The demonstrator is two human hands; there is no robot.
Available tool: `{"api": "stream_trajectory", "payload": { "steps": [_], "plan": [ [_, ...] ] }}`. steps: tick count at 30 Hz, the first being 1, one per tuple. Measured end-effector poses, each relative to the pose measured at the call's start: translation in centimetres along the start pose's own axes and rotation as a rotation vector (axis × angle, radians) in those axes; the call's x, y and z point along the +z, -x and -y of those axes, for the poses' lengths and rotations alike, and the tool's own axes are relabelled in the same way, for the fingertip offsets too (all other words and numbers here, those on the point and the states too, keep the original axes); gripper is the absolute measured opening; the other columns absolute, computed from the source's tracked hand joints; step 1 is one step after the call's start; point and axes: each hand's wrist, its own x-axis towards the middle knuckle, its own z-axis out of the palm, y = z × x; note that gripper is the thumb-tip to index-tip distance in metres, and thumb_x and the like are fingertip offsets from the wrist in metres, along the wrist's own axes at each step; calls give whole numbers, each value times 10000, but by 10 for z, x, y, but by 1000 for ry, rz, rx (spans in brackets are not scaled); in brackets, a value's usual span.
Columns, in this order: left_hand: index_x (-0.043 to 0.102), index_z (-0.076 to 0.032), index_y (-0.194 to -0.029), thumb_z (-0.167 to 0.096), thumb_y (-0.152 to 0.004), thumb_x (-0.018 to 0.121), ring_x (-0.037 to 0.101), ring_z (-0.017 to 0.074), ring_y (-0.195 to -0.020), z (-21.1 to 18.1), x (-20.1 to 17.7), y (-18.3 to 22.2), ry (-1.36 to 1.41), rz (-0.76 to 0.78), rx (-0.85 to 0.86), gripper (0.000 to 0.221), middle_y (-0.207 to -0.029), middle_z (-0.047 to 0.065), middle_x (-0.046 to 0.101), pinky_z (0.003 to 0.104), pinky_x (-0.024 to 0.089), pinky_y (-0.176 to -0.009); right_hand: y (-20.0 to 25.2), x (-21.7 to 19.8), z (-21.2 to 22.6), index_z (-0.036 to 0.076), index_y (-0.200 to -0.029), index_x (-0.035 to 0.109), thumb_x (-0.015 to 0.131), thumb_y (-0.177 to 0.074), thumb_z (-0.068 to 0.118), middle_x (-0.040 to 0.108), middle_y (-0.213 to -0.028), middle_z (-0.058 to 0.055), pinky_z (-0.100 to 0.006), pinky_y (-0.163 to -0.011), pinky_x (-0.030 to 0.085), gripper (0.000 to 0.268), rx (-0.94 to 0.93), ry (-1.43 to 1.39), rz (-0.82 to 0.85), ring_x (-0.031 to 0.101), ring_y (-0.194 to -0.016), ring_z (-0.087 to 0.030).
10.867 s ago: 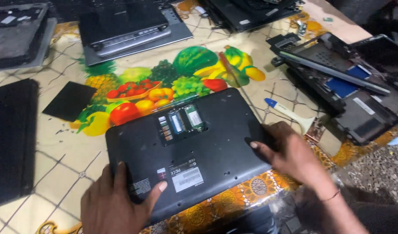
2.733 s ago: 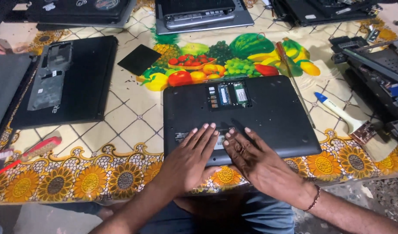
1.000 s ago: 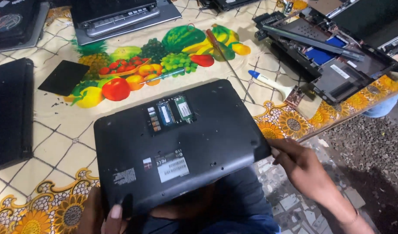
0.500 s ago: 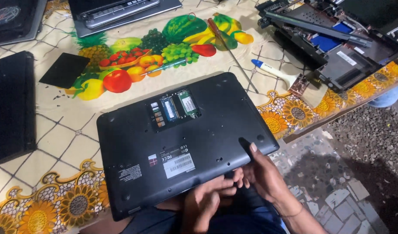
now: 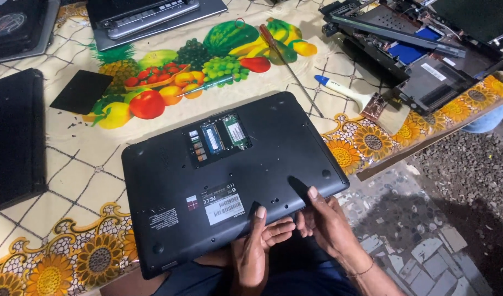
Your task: Disassembling and reassembling a laptop, cleaning internal components with a brush, and managing internal wiring.
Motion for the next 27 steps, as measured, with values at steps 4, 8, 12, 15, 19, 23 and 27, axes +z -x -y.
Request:
{"api": "stream_trajectory", "payload": {
  "steps": [4, 8, 12, 15, 19, 23, 27],
  "plan": [
    [734, 174, -979, -284, -903, 620, 788, 414, -760, 1, -1, 1, 11, 40, 14, 478, -918, 383, 805, 444, 642, -704, 7, 21, 6, 63, -1018, 406, 675, -907, 330, 491, -384, -165, -297, -375, 378, 394, 97, -28, -133, 447, -311, -198],
    [726, 165, -943, -251, -927, 619, 798, 422, -733, 9, -6, -3, 46, 82, 79, 430, -844, 396, 794, 468, 669, -701, 7, 25, 5, 49, -355, 395, 755, -910, 192, 428, -327, -162, -327, -443, 339, 677, 92, -27, -225, 403, -301, -243],
    [702, 159, -1066, -356, -913, 566, 809, 415, -938, -8, -26, 9, -49, 133, -66, 554, -1075, 365, 807, 425, 658, -766, 12, 8, -7, -70, -1124, 841, 591, -966, 316, 429, -312, -121, -270, -349, 256, 485, 99, 219, -80, 378, -274, -154],
    [767, 158, -1174, -464, -904, 400, 841, 371, -935, 9, -91, 0, -174, 130, 19, 771, -1135, 293, 848, 398, 662, -796, 11, -10, -41, -78, -909, 792, 533, -916, 591, 629, -524, -145, -274, -413, 331, 718, 107, 136, 354, 537, -420, -179],
    [744, 213, -821, -543, -983, 412, 795, 452, -664, 3, -154, 0, 73, -111, 392, 842, -821, 374, 797, 477, 657, -609, 14, 35, -47, -49, -1063, 790, 639, -887, 491, 732, -693, -111, -270, -483, 436, 588, 158, 270, 700, 648, -580, -172],
    [714, 296, -793, -472, -935, 513, 730, 463, -572, -49, -125, 22, 22, -328, 194, 807, -733, 416, 745, 451, 602, -534, 0, 61, -80, -148, -1088, 776, 259, -892, 748, 703, -700, -208, -339, -463, 321, 1054, 538, 83, 397, 591, -531, -311],
    [729, 182, -1158, -312, -886, 655, 713, 416, -512, -59, -108, 27, 12, -385, 191, 569, -673, 379, 732, 405, 594, -476, 14, 105, -42, -178, -753, 707, 402, -974, 645, 658, -588, -266, -380, -469, 322, 905, 543, 111, 137, 501, -448, -355]
  ]
}}
